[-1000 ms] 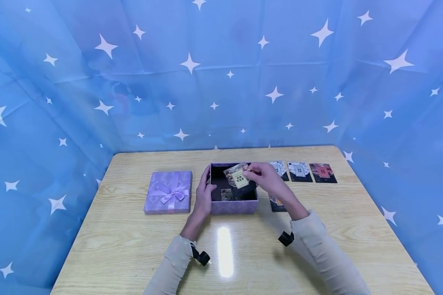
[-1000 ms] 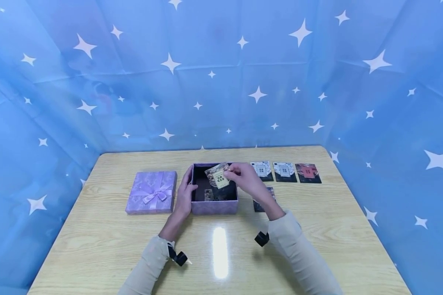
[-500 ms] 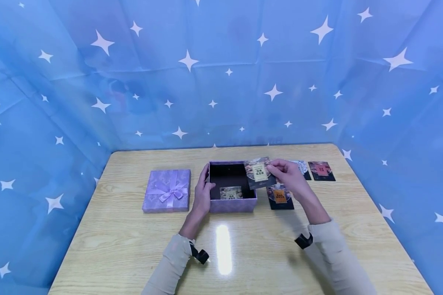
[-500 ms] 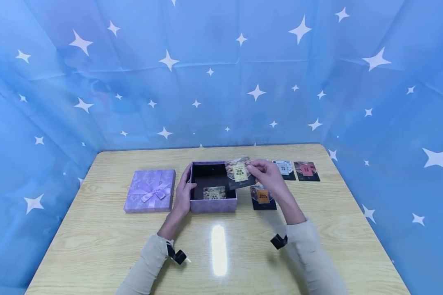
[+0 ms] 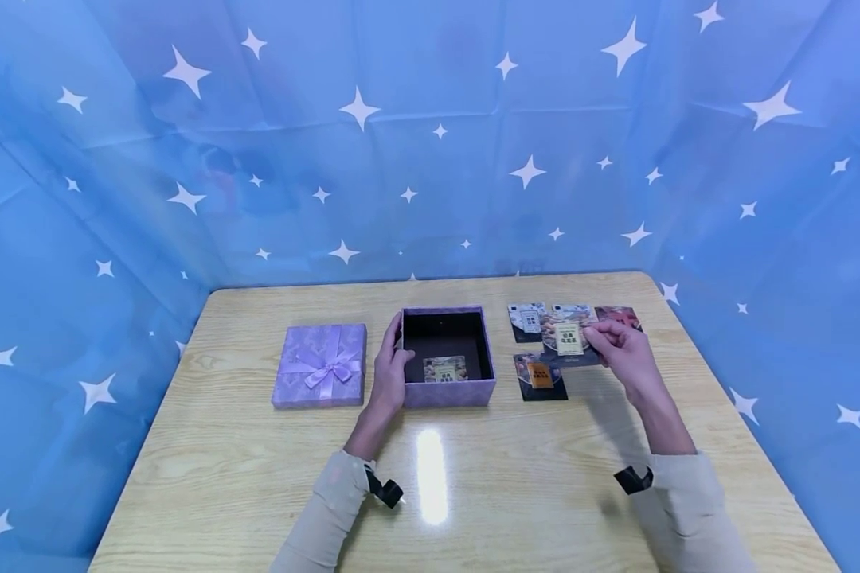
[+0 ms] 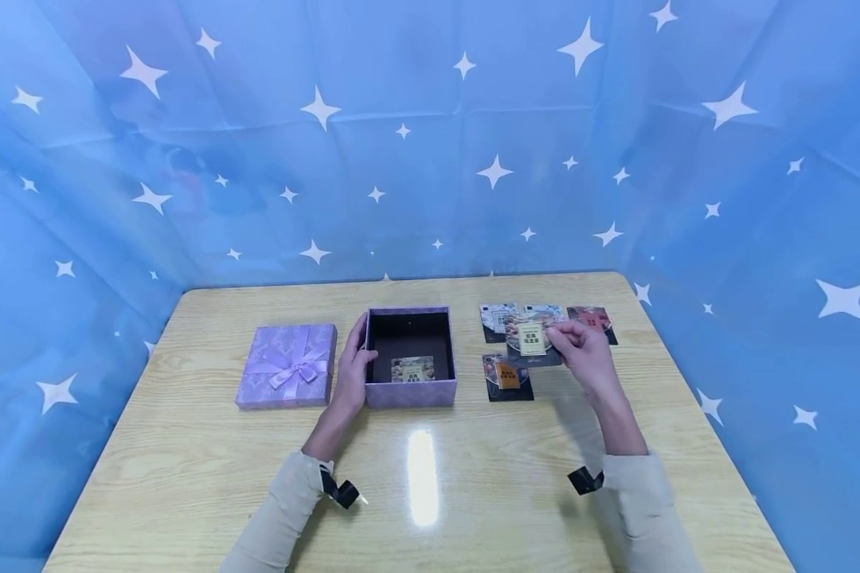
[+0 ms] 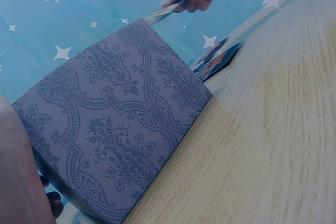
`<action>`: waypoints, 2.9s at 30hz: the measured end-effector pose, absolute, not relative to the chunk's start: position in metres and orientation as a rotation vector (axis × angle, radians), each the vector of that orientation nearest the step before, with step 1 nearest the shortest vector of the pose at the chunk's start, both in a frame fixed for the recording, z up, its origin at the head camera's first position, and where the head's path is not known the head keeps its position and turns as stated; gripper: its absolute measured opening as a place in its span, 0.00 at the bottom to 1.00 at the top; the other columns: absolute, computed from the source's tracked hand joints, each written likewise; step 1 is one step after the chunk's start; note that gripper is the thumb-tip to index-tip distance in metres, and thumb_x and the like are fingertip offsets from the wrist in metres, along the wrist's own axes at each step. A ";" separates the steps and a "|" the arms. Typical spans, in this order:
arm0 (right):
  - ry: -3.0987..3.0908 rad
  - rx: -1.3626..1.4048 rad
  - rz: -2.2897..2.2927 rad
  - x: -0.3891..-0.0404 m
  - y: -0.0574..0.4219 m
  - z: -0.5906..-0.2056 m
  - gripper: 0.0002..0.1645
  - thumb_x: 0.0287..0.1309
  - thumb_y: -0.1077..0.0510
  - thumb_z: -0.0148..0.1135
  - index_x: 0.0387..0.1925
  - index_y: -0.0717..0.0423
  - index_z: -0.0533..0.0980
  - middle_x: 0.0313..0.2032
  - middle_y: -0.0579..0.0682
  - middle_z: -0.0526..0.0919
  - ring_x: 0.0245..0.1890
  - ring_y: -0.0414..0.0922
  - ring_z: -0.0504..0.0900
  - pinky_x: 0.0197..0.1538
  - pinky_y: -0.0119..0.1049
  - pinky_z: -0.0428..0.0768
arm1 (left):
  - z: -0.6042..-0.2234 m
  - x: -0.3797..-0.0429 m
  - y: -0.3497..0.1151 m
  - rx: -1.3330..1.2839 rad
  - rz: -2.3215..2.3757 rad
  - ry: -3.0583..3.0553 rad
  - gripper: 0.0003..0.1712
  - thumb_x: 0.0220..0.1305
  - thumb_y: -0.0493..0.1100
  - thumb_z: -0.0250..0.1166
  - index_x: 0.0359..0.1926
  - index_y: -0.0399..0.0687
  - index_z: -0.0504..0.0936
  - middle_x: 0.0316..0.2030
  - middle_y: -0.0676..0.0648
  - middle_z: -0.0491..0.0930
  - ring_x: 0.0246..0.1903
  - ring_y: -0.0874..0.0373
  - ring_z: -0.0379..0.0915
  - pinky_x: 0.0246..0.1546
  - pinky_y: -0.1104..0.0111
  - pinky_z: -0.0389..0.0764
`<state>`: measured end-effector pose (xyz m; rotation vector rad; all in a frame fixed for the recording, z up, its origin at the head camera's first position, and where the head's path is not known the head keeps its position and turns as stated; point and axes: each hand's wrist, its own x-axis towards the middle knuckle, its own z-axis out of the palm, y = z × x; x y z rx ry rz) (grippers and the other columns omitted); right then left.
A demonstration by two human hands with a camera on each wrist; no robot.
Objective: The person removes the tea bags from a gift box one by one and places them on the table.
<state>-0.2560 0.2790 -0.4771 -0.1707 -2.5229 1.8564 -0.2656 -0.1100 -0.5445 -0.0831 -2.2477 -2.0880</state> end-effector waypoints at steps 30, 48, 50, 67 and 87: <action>-2.920 -0.384 1.250 -0.249 0.326 -0.535 0.24 0.77 0.52 0.57 0.50 0.73 0.80 0.41 0.60 0.83 0.36 0.44 0.74 0.35 0.32 0.72 | -0.545 -0.266 -0.111 -0.113 -2.086 -2.211 0.41 0.72 0.34 0.47 0.83 0.60 0.56 0.81 0.51 0.56 0.80 0.49 0.47 0.75 0.45 0.54; -3.001 -0.464 1.094 -0.251 0.322 -0.533 0.23 0.77 0.50 0.55 0.48 0.70 0.77 0.36 0.58 0.78 0.32 0.49 0.74 0.30 0.37 0.73 | -0.548 -0.266 -0.113 -0.094 -2.060 -2.243 0.42 0.71 0.35 0.48 0.83 0.66 0.56 0.81 0.54 0.55 0.80 0.50 0.48 0.75 0.45 0.55; -2.979 -0.426 1.059 -0.251 0.322 -0.531 0.21 0.77 0.52 0.53 0.48 0.70 0.76 0.37 0.60 0.79 0.33 0.50 0.75 0.30 0.38 0.73 | -0.548 -0.266 -0.114 -0.087 -2.058 -2.248 0.43 0.71 0.35 0.48 0.82 0.69 0.56 0.81 0.55 0.55 0.79 0.50 0.48 0.75 0.45 0.56; -2.756 0.372 1.240 -0.273 0.209 -0.447 0.14 0.78 0.57 0.55 0.53 0.63 0.79 0.40 0.60 0.83 0.34 0.49 0.77 0.35 0.34 0.75 | -0.547 -0.266 -0.113 -0.078 -2.048 -2.253 0.42 0.71 0.35 0.48 0.83 0.64 0.55 0.81 0.54 0.54 0.80 0.49 0.47 0.75 0.44 0.55; -3.061 1.113 0.863 -0.305 0.094 -0.459 0.11 0.70 0.60 0.66 0.49 0.61 0.83 0.43 0.54 0.87 0.43 0.49 0.85 0.48 0.46 0.83 | -0.547 -0.268 -0.110 -0.088 -2.028 -2.236 0.43 0.67 0.35 0.49 0.83 0.57 0.58 0.79 0.49 0.61 0.74 0.44 0.60 0.70 0.49 0.63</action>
